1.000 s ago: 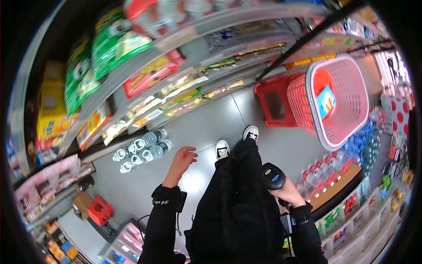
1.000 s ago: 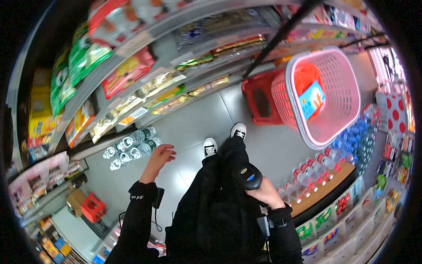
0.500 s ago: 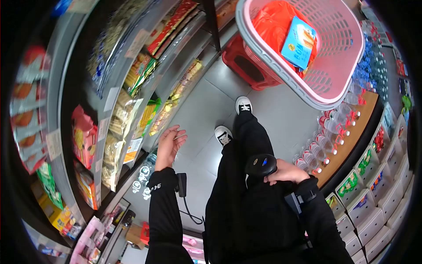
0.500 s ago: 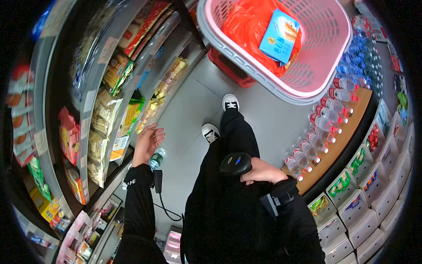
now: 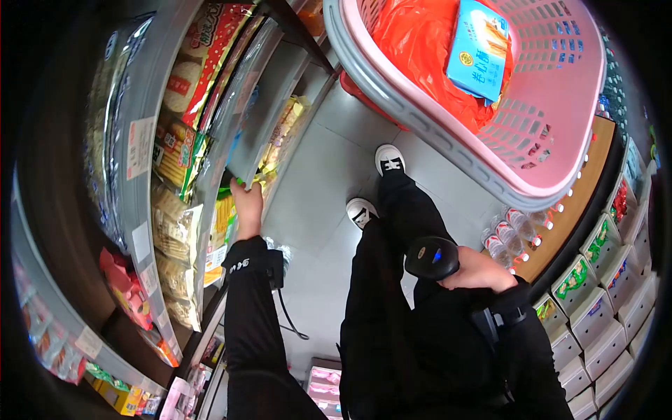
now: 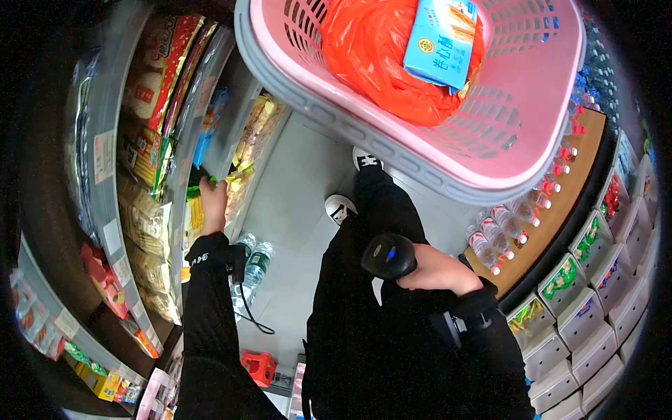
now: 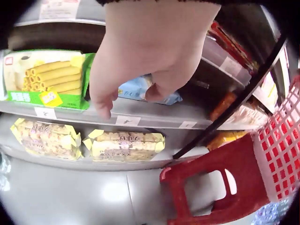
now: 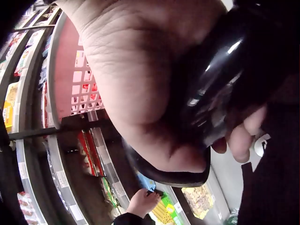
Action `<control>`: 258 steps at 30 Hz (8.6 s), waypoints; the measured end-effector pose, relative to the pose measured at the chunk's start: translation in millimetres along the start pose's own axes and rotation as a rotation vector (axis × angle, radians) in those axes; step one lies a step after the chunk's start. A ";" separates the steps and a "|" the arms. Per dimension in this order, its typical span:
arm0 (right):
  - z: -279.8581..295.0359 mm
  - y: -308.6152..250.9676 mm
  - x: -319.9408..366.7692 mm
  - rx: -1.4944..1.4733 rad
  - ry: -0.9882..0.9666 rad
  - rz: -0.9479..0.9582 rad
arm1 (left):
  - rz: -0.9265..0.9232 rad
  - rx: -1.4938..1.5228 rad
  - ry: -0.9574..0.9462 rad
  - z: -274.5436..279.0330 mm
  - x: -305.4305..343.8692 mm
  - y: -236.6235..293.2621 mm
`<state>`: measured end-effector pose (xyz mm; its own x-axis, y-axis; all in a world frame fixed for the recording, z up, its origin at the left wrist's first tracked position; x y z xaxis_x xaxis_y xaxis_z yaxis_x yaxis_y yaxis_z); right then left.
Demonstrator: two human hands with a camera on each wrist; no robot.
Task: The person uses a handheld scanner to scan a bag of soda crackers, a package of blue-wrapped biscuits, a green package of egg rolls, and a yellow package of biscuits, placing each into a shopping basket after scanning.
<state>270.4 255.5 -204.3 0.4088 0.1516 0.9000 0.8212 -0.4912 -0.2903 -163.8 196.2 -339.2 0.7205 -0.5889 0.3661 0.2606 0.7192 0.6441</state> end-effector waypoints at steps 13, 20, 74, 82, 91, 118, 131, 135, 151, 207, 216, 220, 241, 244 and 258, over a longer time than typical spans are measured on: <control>46.2 -66.5 4.3 0.300 0.252 0.209 | -0.039 -0.162 0.199 11.7 -76.9 -16.4; 44.9 -87.9 -3.7 0.294 0.294 0.416 | 0.272 0.552 0.238 -7.5 -79.2 -58.3; -123.5 -191.6 187.8 0.174 0.340 0.761 | -0.056 1.182 -0.444 143.9 256.8 135.2; -226.2 -211.5 189.8 0.415 -0.191 0.874 | 0.400 1.399 -0.177 126.8 264.0 62.1; -240.3 -188.9 178.1 0.496 -0.218 0.766 | -0.144 1.951 -0.808 155.9 284.6 129.1; -257.8 -144.1 168.9 0.511 -0.231 0.683 | -0.274 1.948 -0.992 170.2 314.0 160.6; -267.7 -143.0 165.8 0.588 -0.305 0.686 | 0.110 2.061 -0.595 155.1 316.4 113.9; -258.5 -144.8 171.5 0.582 -0.176 0.611 | 0.415 2.025 -0.344 142.5 318.6 82.6; -209.6 -158.3 249.0 0.397 0.234 0.966 | 0.255 1.409 -0.237 156.6 346.7 117.7; 105.7 -125.3 326.3 0.355 0.462 0.834 | 0.435 1.424 -0.087 5.6 324.3 372.5; 110.1 -114.2 324.0 0.281 0.442 0.831 | 0.249 1.277 -0.096 0.4 321.1 371.3; 102.7 -112.0 314.5 0.305 0.399 0.820 | 0.273 1.075 -0.071 1.3 319.3 360.7; 143.9 -13.1 344.5 0.036 1.091 0.295 | 0.280 1.128 -0.331 -193.3 128.3 430.7; 132.2 -13.3 343.1 -0.086 0.994 0.365 | 0.231 1.165 -0.330 -222.4 116.8 426.2; 111.3 -16.5 357.1 -0.202 0.966 0.264 | 0.257 0.987 -0.425 -295.1 87.2 356.5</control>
<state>447.2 413.2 85.6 -0.0016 -0.6953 0.7187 0.6324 -0.5575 -0.5379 181.6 510.0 -275.8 0.3508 -0.6792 0.6447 -0.6291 0.3390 0.6995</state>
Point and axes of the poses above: each hand's wrist, its own x-axis away from the middle knuckle, its own z-axis out of the back of the hand, y = z × x, the point moved 9 cm from there along -x, towards the middle knuckle, and after that the axes turned 9 degrees about -z, right-handed, at the moved point
